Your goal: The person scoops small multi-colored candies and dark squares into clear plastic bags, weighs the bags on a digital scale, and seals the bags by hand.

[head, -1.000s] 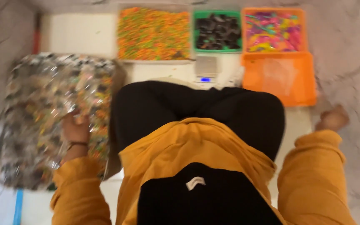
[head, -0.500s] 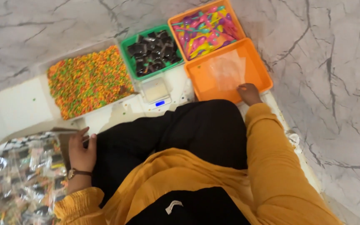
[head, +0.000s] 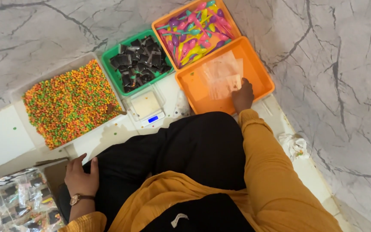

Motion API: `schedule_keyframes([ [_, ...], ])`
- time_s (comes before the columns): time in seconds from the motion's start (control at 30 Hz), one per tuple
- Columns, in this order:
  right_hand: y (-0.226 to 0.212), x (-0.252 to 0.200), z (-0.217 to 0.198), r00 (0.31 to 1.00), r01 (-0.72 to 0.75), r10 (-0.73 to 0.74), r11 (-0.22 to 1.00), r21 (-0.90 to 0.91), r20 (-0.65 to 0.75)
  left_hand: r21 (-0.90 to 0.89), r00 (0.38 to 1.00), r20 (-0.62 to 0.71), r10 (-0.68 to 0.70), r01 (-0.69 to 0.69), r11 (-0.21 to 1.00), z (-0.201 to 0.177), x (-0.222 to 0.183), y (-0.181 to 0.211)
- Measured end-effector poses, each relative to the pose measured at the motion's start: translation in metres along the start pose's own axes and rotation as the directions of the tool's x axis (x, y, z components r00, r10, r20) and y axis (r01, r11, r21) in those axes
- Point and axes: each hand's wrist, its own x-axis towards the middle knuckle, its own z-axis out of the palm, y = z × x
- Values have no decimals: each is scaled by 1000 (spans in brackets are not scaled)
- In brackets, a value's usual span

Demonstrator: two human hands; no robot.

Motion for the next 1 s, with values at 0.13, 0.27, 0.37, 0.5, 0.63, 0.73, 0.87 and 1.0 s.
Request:
schedule_keyframes([
  [0.13, 44, 18, 19, 992, 101, -78, 965, 242, -102, -2, 1000, -21, 5, -5, 1000, -1, 1, 4],
  [0.27, 41, 6, -1, 987, -87, 160, 688, 721, -34, 4, 999, -40, 7, -7, 1000, 2, -1, 3],
  [0.37, 29, -16, -20, 970, -210, 196, 392, 896, 142, -7, 1000, -17, -6, 6, 1000, 2, 0, 4],
  [0.5, -4, -59, -53, 965, -257, -9, 171, 951, 262, -33, 1000, -9, -7, 6, 999, -7, -3, 12],
  [0.63, -48, -103, -71, 926, -292, -179, 224, 930, 334, 54, 999, -29, -18, 20, 998, -15, -9, 22],
  [0.73, -79, -146, -70, 861, -359, -329, 148, 921, 388, -52, 998, 33, -55, 56, 997, -26, -14, 38],
  [0.87, -110, -211, -59, 704, -461, -479, 252, 851, 524, -616, 988, 71, 136, -64, 785, -56, -32, 86],
  [1.0, -123, -271, -38, 520, -569, -573, 321, 757, 634, -983, 852, 75, 518, -25, 182, -94, -54, 130],
])
